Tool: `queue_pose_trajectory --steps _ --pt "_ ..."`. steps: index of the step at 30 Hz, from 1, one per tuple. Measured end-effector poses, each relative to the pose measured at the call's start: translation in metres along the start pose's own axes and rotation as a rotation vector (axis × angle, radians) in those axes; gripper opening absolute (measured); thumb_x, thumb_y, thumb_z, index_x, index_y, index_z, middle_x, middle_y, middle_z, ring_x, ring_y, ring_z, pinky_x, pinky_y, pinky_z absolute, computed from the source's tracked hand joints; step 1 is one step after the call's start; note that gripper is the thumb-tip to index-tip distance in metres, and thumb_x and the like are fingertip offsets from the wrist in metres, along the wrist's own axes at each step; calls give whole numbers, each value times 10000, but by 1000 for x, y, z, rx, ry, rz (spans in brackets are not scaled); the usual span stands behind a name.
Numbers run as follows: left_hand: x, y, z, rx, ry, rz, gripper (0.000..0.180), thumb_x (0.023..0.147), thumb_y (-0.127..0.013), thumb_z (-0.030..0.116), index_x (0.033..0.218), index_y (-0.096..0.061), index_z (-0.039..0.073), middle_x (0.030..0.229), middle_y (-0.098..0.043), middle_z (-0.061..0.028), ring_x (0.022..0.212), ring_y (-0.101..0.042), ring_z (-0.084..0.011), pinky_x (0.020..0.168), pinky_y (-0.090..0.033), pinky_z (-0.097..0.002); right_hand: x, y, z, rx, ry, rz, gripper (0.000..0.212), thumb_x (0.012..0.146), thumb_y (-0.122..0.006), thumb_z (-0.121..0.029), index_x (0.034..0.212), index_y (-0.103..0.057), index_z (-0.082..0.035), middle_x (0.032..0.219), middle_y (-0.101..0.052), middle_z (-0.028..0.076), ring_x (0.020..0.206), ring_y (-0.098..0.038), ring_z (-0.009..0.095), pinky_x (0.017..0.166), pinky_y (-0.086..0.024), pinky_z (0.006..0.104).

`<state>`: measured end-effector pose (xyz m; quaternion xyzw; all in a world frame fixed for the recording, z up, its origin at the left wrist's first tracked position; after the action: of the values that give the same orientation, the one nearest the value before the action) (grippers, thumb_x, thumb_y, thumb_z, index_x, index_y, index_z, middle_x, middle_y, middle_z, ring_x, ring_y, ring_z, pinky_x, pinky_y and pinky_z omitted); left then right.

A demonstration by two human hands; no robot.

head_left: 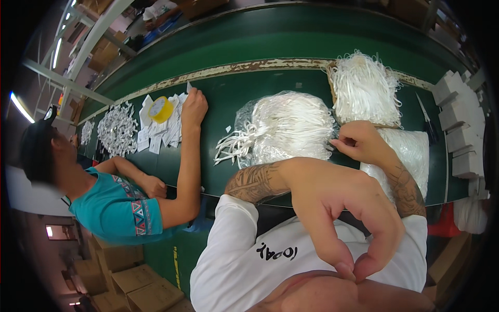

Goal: The person touches bundles of materials on an assembly line table, holds a stack of instruction leaflets, and inserts the leaflets into open cardboard boxes.

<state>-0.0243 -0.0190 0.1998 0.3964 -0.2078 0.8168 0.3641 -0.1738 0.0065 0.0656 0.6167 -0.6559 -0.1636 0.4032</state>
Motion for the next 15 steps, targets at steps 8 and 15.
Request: queue_pose_trajectory --steps 8,15 --pt "-1 -3 2 -11 -35 -12 112 857 -715 55 920 -650 -12 887 -645 -69 833 -612 -212 732 -471 -325 1 -3 -1 -16 26 20 289 784 -753 -86 633 -513 -26 556 -473 98 492 -457 254 471 -336 361" --pt "0 -1 4 -6 -18 -14 112 857 -712 43 916 -641 -19 889 -641 -76 836 -611 -214 733 -474 -323 1 0 -3 -12 9 12 300 796 -748 -106 638 -504 -31 563 -479 96 503 -467 265 481 -351 368"
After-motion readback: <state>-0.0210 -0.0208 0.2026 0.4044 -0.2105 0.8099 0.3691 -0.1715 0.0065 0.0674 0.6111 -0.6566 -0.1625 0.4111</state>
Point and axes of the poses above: each hand's wrist, its own x-axis towards the middle knuckle, its own y-axis out of the back of the hand, z = x × y, the point moved 3 cm from there along x, towards the middle knuckle
